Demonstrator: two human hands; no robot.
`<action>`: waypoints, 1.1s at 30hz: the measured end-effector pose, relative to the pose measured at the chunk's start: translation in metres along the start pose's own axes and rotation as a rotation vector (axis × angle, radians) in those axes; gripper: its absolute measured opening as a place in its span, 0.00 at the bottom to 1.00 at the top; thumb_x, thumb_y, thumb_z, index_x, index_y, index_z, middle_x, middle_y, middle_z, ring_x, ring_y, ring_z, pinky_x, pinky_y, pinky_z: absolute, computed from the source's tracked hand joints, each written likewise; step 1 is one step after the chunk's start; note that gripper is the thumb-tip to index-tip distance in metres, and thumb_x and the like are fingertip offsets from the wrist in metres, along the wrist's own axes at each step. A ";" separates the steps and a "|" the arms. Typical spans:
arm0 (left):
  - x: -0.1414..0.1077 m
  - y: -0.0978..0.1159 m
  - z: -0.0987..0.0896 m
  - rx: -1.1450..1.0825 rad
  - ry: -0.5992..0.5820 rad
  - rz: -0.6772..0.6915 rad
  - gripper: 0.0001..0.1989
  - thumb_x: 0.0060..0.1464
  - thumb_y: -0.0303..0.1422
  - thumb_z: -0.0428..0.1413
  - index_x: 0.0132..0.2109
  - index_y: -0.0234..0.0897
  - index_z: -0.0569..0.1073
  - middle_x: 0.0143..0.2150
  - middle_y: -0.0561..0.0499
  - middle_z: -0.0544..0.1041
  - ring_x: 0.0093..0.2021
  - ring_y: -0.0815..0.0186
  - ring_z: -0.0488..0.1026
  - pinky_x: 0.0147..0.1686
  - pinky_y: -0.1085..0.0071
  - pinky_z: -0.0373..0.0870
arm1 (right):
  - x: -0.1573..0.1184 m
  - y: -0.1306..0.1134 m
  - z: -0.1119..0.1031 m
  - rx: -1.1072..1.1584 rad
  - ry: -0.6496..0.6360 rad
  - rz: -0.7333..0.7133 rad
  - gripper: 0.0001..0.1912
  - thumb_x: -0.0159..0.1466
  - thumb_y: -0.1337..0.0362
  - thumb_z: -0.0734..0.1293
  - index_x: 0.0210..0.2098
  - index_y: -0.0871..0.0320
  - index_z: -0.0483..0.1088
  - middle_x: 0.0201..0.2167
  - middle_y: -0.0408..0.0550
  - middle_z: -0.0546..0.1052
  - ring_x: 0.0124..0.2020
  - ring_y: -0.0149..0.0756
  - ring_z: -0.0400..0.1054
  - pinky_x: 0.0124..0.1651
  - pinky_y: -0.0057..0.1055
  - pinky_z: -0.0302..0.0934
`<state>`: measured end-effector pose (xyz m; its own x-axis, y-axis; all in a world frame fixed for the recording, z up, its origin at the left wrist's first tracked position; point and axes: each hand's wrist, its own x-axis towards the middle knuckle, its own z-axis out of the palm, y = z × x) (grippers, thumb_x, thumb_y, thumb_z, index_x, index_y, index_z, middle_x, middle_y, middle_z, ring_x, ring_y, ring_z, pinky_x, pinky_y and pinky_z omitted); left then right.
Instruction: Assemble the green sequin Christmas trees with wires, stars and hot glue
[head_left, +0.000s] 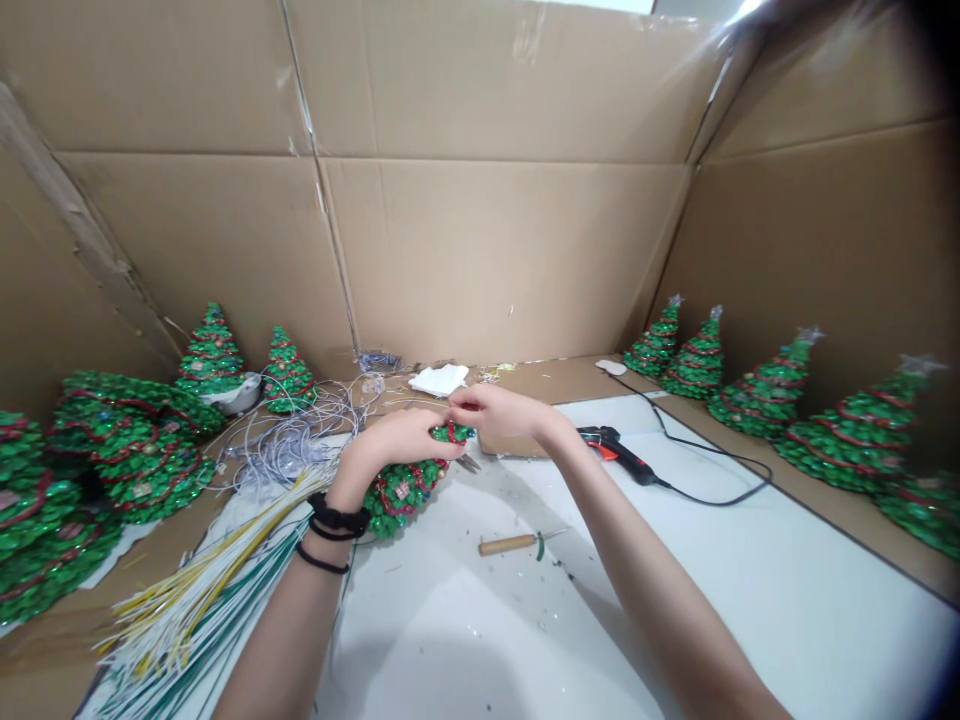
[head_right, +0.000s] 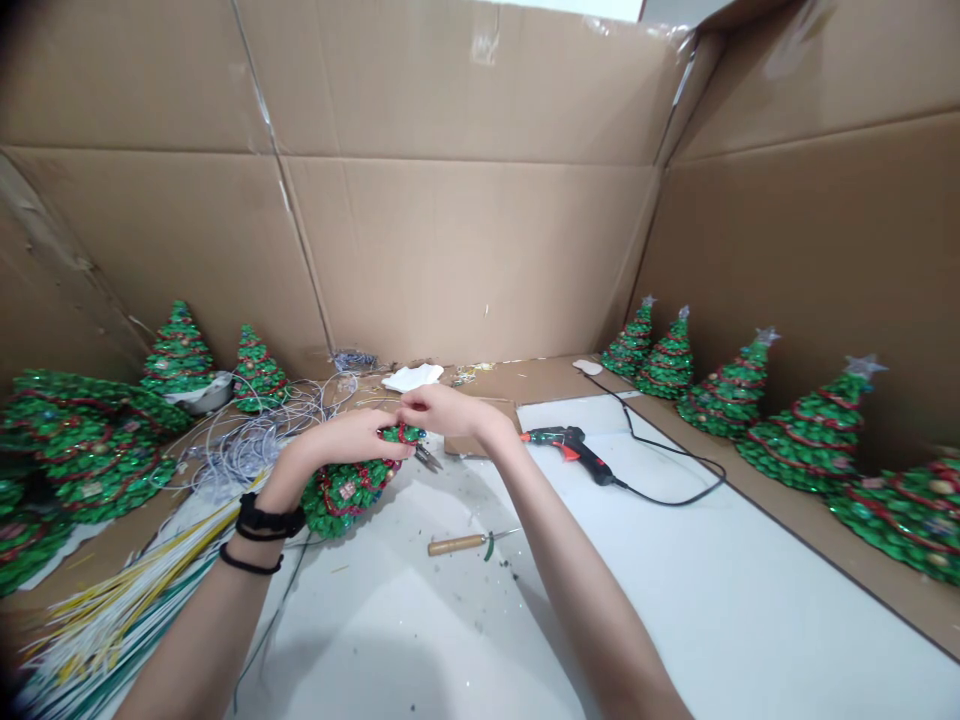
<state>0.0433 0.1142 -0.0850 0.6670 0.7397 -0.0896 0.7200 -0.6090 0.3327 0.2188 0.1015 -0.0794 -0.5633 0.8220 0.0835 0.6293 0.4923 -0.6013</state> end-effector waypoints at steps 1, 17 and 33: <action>0.000 0.000 0.000 -0.002 0.000 0.001 0.20 0.48 0.50 0.51 0.37 0.39 0.74 0.40 0.46 0.78 0.37 0.56 0.73 0.33 0.68 0.63 | 0.000 0.000 0.000 -0.006 -0.003 0.000 0.12 0.61 0.67 0.57 0.21 0.57 0.55 0.20 0.38 0.55 0.22 0.26 0.48 0.27 0.27 0.43; 0.001 -0.002 0.002 -0.032 0.019 0.000 0.20 0.47 0.52 0.52 0.33 0.40 0.74 0.37 0.48 0.78 0.33 0.59 0.72 0.30 0.70 0.61 | -0.003 -0.005 -0.003 -0.081 0.003 0.039 0.08 0.61 0.69 0.56 0.25 0.58 0.59 0.22 0.40 0.63 0.25 0.28 0.55 0.29 0.27 0.49; 0.000 0.000 0.002 -0.038 0.040 0.002 0.18 0.46 0.49 0.53 0.35 0.41 0.76 0.34 0.49 0.78 0.33 0.58 0.72 0.31 0.69 0.62 | -0.002 0.001 -0.001 -0.050 -0.001 -0.020 0.05 0.59 0.71 0.58 0.27 0.58 0.60 0.22 0.39 0.62 0.25 0.27 0.53 0.28 0.25 0.47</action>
<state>0.0441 0.1139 -0.0868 0.6597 0.7498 -0.0516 0.7103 -0.5996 0.3687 0.2215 0.1006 -0.0795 -0.5768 0.8114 0.0946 0.6435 0.5226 -0.5593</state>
